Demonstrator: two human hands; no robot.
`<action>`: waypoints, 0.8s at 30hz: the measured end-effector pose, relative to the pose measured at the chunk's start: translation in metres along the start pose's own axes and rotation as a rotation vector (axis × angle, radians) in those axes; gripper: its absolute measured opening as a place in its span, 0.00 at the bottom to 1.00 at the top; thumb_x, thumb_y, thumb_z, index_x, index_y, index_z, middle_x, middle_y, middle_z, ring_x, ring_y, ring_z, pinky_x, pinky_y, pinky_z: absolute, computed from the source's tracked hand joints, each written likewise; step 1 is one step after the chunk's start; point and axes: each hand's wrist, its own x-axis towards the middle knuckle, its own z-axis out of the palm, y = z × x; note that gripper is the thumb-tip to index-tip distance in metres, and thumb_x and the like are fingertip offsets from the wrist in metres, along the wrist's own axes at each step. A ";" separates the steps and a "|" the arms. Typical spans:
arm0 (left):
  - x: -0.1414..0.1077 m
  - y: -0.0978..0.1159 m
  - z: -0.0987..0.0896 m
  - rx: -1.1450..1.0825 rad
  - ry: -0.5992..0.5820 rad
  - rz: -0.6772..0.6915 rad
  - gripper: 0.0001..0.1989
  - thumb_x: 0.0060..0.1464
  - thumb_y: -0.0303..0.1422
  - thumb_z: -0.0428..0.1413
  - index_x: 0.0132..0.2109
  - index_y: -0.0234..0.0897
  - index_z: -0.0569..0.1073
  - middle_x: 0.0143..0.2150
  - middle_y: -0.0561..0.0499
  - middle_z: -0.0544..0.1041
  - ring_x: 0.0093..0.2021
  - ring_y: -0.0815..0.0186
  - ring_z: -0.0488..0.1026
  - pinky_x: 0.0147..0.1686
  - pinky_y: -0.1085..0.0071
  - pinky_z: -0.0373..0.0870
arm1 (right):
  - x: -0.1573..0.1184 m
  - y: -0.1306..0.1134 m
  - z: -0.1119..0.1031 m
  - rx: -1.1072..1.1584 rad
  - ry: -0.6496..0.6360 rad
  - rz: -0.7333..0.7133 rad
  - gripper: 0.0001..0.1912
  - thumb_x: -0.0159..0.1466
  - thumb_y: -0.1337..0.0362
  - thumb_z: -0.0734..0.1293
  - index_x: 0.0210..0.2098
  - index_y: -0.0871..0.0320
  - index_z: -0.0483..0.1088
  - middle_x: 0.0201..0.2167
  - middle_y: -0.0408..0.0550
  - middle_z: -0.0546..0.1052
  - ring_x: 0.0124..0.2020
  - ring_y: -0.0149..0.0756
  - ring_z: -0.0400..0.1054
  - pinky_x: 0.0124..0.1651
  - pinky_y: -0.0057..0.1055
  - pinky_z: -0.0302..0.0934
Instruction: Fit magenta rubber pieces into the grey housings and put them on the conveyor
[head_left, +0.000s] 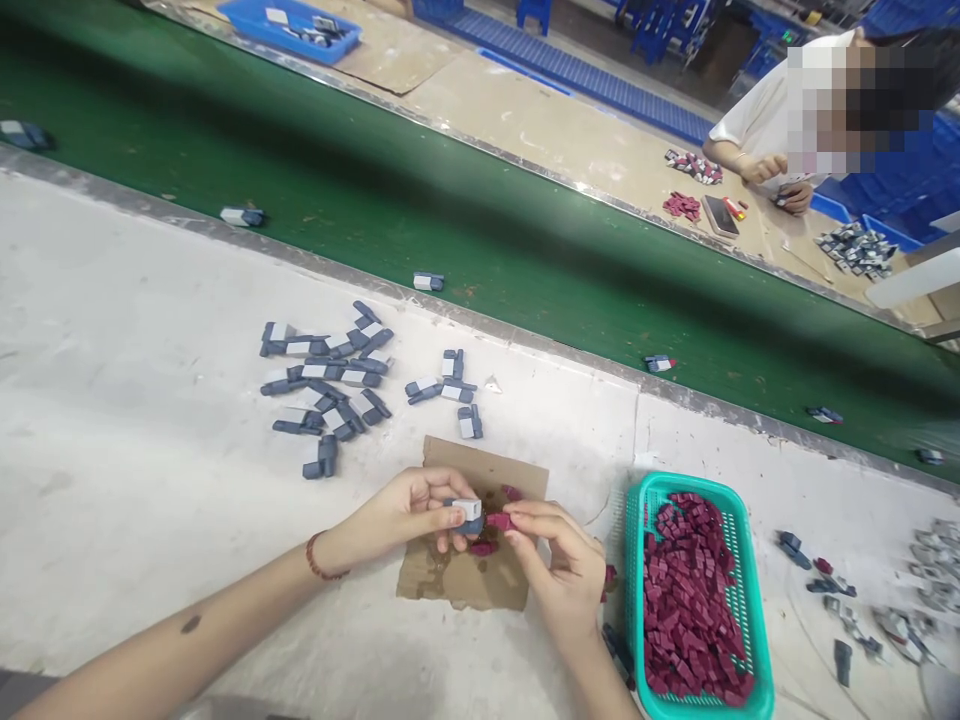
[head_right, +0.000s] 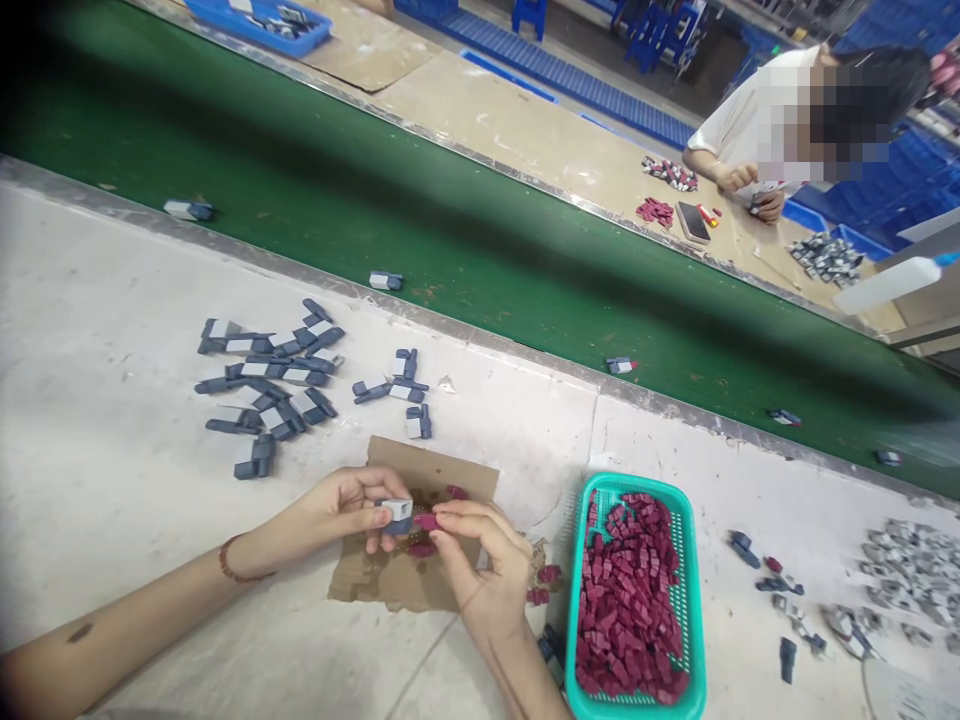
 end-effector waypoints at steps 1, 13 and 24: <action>0.000 0.000 0.001 0.000 -0.005 -0.001 0.24 0.42 0.49 0.67 0.35 0.34 0.71 0.25 0.50 0.80 0.23 0.69 0.76 0.23 0.77 0.70 | 0.000 0.000 0.001 0.002 -0.001 -0.008 0.09 0.60 0.73 0.70 0.36 0.53 0.78 0.34 0.47 0.83 0.35 0.37 0.78 0.40 0.33 0.73; -0.002 0.003 0.003 0.034 -0.015 -0.037 0.22 0.42 0.48 0.67 0.33 0.33 0.74 0.27 0.51 0.80 0.25 0.70 0.76 0.26 0.77 0.71 | -0.001 0.001 0.009 -0.048 -0.062 -0.088 0.10 0.63 0.73 0.68 0.39 0.53 0.78 0.36 0.48 0.82 0.37 0.36 0.77 0.42 0.33 0.72; -0.004 0.001 0.009 0.089 0.086 -0.014 0.22 0.39 0.47 0.69 0.34 0.34 0.75 0.31 0.48 0.82 0.32 0.63 0.80 0.36 0.70 0.77 | -0.002 0.003 0.007 0.011 -0.065 0.140 0.05 0.62 0.65 0.70 0.35 0.53 0.80 0.31 0.48 0.82 0.33 0.38 0.77 0.38 0.32 0.72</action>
